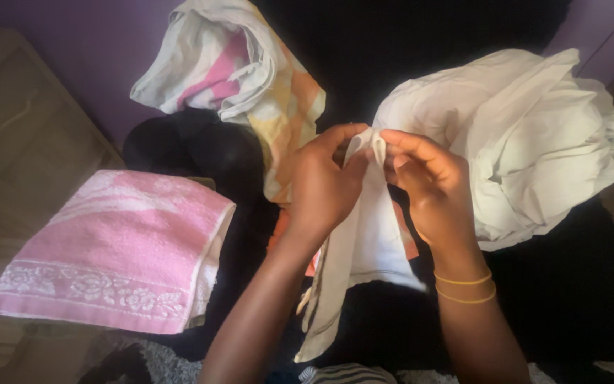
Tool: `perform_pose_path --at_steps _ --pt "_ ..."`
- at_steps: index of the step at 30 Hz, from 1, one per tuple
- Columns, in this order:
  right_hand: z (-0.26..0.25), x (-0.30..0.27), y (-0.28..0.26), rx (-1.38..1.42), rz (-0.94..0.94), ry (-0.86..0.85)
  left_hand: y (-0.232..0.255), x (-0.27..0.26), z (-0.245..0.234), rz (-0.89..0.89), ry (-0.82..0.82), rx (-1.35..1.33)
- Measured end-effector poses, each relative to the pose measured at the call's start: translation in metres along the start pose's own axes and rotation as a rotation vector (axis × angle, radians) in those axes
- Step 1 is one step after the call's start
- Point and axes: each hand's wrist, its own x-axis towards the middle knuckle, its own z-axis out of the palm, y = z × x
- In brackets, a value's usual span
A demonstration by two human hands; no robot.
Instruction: The person folds several towels one by one on a dark surface. They smooth and align each towel before folding it into a compact rectangle and stacking it with the others.
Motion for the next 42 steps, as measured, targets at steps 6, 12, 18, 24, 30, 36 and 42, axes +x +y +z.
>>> perform_pose_path --at_steps 6,12,18,24,30,36,42 --pt "0.009 -0.007 -0.010 -0.009 -0.063 -0.057 0.007 -0.001 -0.005 -0.119 -0.058 0.110" --pt "0.016 -0.017 -0.016 -0.233 -0.137 -0.085 0.013 -0.003 -0.011 0.170 -0.025 0.300" --pt "0.009 -0.015 -0.012 -0.018 -0.088 -0.181 0.010 -0.003 -0.011 0.114 -0.099 0.288" --pt "-0.012 -0.020 0.025 0.128 -0.090 -0.146 -0.002 -0.004 -0.014 0.166 -0.018 0.121" --pt "-0.038 -0.005 0.108 0.111 0.021 0.238 -0.011 0.000 -0.039 0.069 -0.089 -0.362" --pt "-0.042 0.006 0.144 0.544 0.206 -0.155 -0.014 0.003 -0.067 0.108 -0.178 -0.530" --pt "-0.045 0.012 0.088 0.473 0.060 -0.293 -0.017 -0.009 -0.097 0.060 0.030 -0.413"
